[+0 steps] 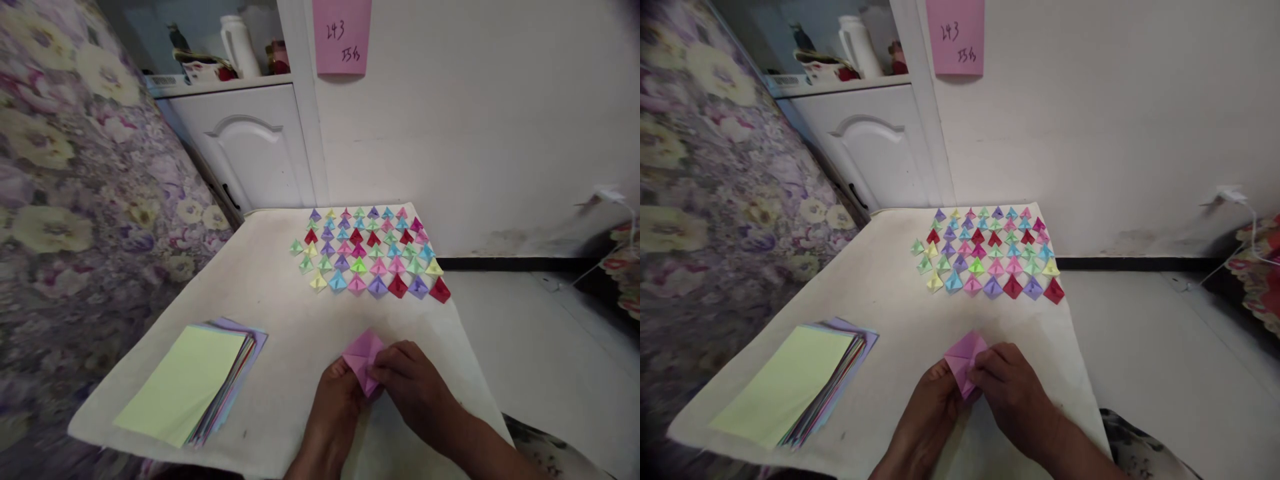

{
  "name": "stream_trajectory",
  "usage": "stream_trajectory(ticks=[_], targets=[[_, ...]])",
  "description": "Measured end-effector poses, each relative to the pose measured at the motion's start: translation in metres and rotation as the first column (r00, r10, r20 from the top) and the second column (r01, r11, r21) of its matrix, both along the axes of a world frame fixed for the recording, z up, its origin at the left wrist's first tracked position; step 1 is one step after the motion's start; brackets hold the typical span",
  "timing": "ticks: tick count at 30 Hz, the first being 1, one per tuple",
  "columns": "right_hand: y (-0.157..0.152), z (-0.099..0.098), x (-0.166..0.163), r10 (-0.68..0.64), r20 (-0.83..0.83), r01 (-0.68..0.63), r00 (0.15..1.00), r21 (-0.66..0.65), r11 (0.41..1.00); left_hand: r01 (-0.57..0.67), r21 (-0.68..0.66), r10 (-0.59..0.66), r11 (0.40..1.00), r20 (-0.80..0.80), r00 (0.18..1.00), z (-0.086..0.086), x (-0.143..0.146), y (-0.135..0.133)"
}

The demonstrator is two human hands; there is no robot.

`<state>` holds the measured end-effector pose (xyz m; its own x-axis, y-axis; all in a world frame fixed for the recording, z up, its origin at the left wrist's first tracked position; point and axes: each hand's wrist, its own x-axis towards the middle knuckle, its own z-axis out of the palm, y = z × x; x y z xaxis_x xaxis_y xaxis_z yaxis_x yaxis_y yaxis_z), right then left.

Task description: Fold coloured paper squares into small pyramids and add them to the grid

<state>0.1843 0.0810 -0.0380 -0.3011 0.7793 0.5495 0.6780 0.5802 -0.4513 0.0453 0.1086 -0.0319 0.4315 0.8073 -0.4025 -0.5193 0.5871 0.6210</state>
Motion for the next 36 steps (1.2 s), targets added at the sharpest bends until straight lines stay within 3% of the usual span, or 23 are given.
stream_trajectory(ticks=[5,9,16,23,27,29,31,33,36], targets=[[0.0,-0.004,-0.002,-0.024,0.024,0.023,0.999,0.006,1.0,-0.044,0.024,0.041,0.999,0.093,0.995,-0.001,0.004,-0.002],[0.0,-0.004,-0.001,-0.036,0.036,0.035,0.999,0.011,0.999,-0.067,-0.015,0.068,0.998,0.08,0.995,-0.002,0.004,-0.004],[0.003,-0.002,0.002,-0.033,0.076,0.032,0.997,0.016,0.999,-0.089,-0.115,0.111,0.989,0.196,0.974,0.016,-0.001,-0.004],[-0.001,0.009,-0.003,0.018,0.071,-0.018,0.997,-0.003,1.0,-0.056,0.022,0.054,0.998,0.108,0.993,0.003,0.004,-0.003],[-0.009,0.013,0.005,0.057,-0.096,-0.064,0.994,-0.073,0.995,-0.098,0.092,0.093,0.991,0.063,0.994,0.004,0.003,0.0],[-0.008,0.014,0.013,-0.089,-0.312,0.039,0.946,-0.165,0.986,-0.102,0.128,0.096,0.987,0.052,0.994,0.009,0.001,0.0],[-0.003,0.016,0.019,-0.335,-0.457,0.149,0.824,-0.396,0.906,-0.089,0.149,0.084,0.985,0.04,0.996,0.012,0.001,0.0],[0.003,0.018,0.021,-0.447,-0.5,0.068,0.742,-0.607,0.792,-0.062,0.169,0.061,0.984,0.01,0.998,0.014,0.002,0.0],[0.012,0.017,0.017,-0.494,-0.576,-0.11,0.652,-0.716,0.689,-0.037,0.219,0.055,0.975,-0.075,0.996,0.014,0.005,-0.001]])
